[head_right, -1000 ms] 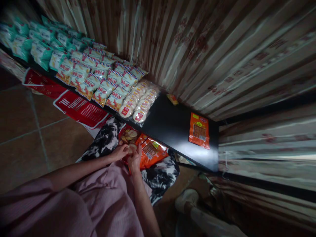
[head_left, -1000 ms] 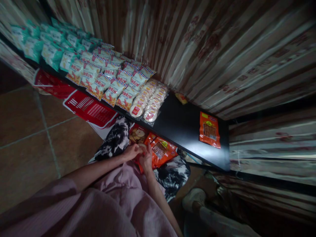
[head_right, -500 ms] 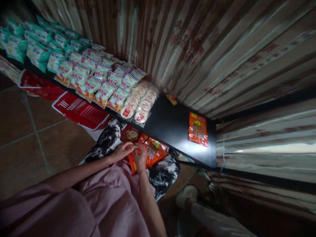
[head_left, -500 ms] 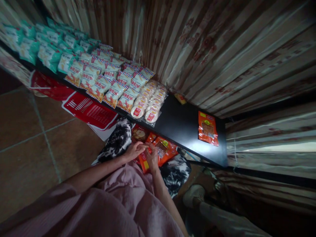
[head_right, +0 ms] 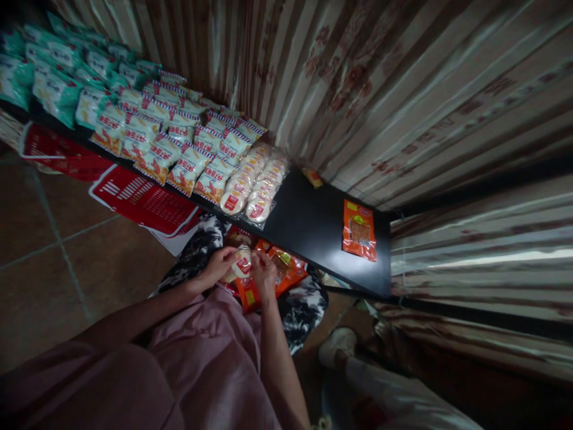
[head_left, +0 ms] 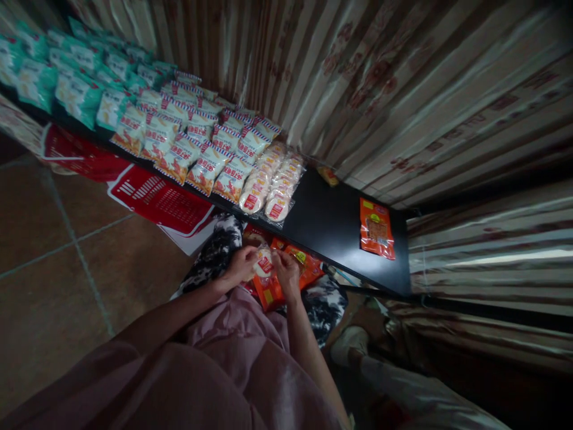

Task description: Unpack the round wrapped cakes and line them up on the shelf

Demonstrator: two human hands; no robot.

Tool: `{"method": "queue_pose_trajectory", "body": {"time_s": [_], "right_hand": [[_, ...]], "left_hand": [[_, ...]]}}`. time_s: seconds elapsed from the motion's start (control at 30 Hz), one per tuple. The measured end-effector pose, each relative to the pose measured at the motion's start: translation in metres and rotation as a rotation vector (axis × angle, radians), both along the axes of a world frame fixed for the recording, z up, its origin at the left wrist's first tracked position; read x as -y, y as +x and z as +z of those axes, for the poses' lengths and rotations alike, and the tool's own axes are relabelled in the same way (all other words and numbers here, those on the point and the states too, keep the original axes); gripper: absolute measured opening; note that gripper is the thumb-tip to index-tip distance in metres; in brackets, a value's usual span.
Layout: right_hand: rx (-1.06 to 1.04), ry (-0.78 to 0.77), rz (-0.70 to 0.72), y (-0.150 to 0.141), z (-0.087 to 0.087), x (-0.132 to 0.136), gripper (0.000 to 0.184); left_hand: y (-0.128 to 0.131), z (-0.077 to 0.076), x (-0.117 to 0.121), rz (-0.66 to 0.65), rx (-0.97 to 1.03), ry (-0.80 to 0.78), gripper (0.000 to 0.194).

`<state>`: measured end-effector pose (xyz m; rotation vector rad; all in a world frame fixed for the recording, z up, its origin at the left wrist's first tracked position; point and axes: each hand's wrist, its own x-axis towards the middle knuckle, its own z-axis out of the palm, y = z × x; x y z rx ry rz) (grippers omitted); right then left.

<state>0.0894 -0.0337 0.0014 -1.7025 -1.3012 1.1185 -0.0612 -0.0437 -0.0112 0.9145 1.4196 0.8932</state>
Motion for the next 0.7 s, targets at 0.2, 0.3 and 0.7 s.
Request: {"method": "queue_pose_trajectory", "body": {"time_s": [0.2, 0.3, 0.7], "right_hand": [[-0.302, -0.115, -0.03, -0.012, 0.012, -0.006, 0.046], [-0.404, -0.122, -0.118, -0.024, 0.013, -0.009, 0.055], [-0.574, -0.108, -0.136, -0.068, 0.031, -0.025, 0.033]], "left_hand": [[-0.011, 0.013, -0.006, 0.107, 0.09, -0.047, 0.022], [-0.019, 0.016, -0.008, 0.179, 0.125, -0.069, 0.019], [-0.028, 0.029, -0.013, 0.452, 0.519, -0.082, 0.029]]}}
